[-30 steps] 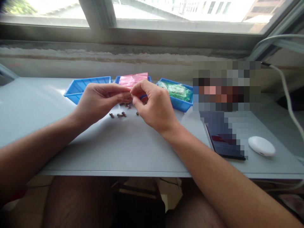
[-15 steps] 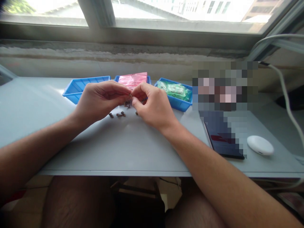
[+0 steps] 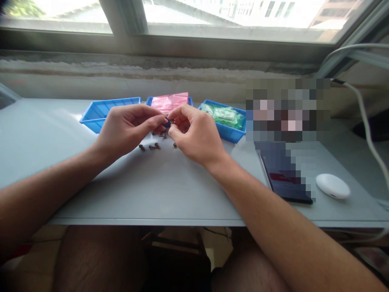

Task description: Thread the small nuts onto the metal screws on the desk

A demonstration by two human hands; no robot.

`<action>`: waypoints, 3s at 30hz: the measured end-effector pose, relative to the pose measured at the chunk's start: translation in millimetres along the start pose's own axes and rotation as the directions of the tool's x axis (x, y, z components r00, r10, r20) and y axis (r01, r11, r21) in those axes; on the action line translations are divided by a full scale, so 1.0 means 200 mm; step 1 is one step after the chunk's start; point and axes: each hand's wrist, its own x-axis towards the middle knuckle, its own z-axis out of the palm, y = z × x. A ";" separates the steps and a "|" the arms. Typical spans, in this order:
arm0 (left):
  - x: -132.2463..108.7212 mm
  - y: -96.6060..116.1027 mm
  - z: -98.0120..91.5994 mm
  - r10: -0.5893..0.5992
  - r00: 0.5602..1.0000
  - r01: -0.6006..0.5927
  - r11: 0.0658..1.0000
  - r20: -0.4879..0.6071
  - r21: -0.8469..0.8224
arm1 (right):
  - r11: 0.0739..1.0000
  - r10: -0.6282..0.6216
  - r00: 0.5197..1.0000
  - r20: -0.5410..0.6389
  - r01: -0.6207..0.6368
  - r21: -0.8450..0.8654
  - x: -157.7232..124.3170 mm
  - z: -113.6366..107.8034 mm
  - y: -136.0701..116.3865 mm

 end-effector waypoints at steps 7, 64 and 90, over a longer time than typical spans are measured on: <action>-0.01 0.03 -0.01 -0.086 0.991 0.087 0.996 0.107 -0.007 | 0.998 -0.051 0.999 0.003 0.051 -0.020 0.00 0.00 0.01; 0.01 -0.03 0.01 -0.076 0.993 0.089 0.985 0.087 -0.151 | 1.000 -0.004 0.998 0.056 0.004 0.011 0.00 0.00 0.03; 0.00 0.00 -0.02 -0.102 0.989 0.108 0.993 0.111 -0.053 | 0.991 -0.114 0.993 0.041 0.117 -0.059 0.00 0.01 0.01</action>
